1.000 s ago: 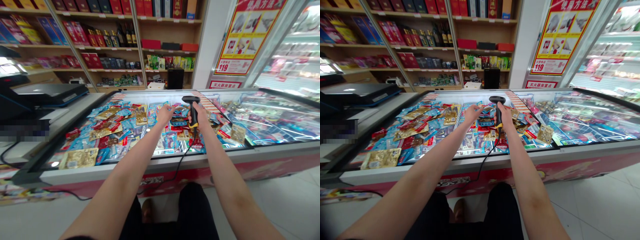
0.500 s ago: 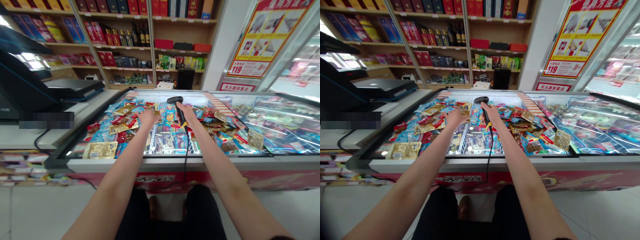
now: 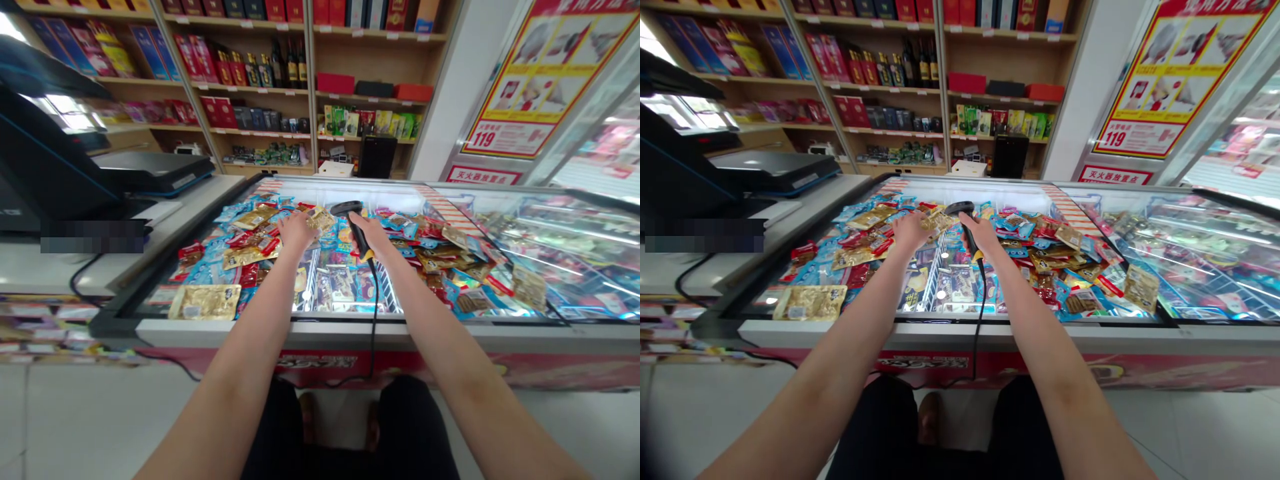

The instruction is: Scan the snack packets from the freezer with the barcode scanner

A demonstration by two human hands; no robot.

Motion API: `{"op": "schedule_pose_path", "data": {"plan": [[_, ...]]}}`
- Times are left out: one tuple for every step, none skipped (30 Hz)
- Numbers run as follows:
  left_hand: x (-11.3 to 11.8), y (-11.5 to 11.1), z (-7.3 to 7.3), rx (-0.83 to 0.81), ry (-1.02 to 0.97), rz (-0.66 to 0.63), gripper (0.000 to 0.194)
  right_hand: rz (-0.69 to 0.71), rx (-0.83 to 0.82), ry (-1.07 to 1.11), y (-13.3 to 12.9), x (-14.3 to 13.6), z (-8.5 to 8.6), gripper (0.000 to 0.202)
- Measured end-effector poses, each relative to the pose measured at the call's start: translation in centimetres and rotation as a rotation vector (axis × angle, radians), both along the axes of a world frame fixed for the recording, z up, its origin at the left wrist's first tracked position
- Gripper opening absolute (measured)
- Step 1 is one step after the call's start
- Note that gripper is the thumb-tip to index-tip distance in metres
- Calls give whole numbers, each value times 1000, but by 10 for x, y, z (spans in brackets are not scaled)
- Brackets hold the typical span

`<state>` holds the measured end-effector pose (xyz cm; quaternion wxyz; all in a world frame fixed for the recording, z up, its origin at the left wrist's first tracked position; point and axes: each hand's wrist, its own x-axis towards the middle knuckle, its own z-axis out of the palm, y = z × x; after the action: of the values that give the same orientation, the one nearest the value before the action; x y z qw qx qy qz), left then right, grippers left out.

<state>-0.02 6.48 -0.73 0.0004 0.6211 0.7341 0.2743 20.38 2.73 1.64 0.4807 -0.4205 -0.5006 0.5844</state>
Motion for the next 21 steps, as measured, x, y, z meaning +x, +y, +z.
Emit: {"op": "schedule_pose_path", "data": {"plan": [[-2,1,0,17,-20,-9,39,2,-4,2,-1,1,0,38],[-3,1,1,26,-52,-17,35,4,-7,5,-1,1,-1,37],[-4,2,2,30,-94,-23,32,7,-12,9,-2,2,-1,38],[-5,2,2,36,-139,-29,30,8,-18,14,-2,3,-1,38],[-5,2,3,48,-183,-33,29,11,-25,17,-3,3,-1,39],[-6,2,4,67,-221,-36,28,15,-32,17,-4,4,-1,39],[-7,3,4,93,-253,-41,26,18,-35,18,-5,4,-1,39],[-8,5,4,121,-279,-48,24,24,-34,17,-5,4,0,40],[-9,7,4,145,-305,-53,22,32,-31,15,-6,5,0,40],[-11,9,3,163,-338,-57,20,44,-26,13,-7,5,1,39],[-12,12,2,176,-381,-59,20,56,-20,9,-9,5,2,39],[-13,15,0,184,-435,-63,19,67,-14,5,-10,5,3,39],[-14,18,-2,191,-496,-65,20,80,-8,-2,-11,6,4,39],[-15,21,-4,193,-561,-65,20,93,-5,-12,-12,6,4,40],[-16,23,-6,194,-624,-65,20,105,-1,-21,-14,7,5,41],[-16,25,-7,195,-679,-60,20,116,4,-28,-15,7,6,41],[-17,26,-8,197,-724,-52,20,122,10,-33,-16,8,6,42],[-17,27,-9,201,-759,-43,20,129,16,-38,-17,8,7,43],[-17,27,-9,208,-785,-36,20,135,21,-43,-17,8,7,43],[-17,26,-8,216,-803,-33,19,138,26,-46,-18,8,8,44],[-17,26,-8,226,-817,-31,19,142,27,-50,-19,8,8,44]]}}
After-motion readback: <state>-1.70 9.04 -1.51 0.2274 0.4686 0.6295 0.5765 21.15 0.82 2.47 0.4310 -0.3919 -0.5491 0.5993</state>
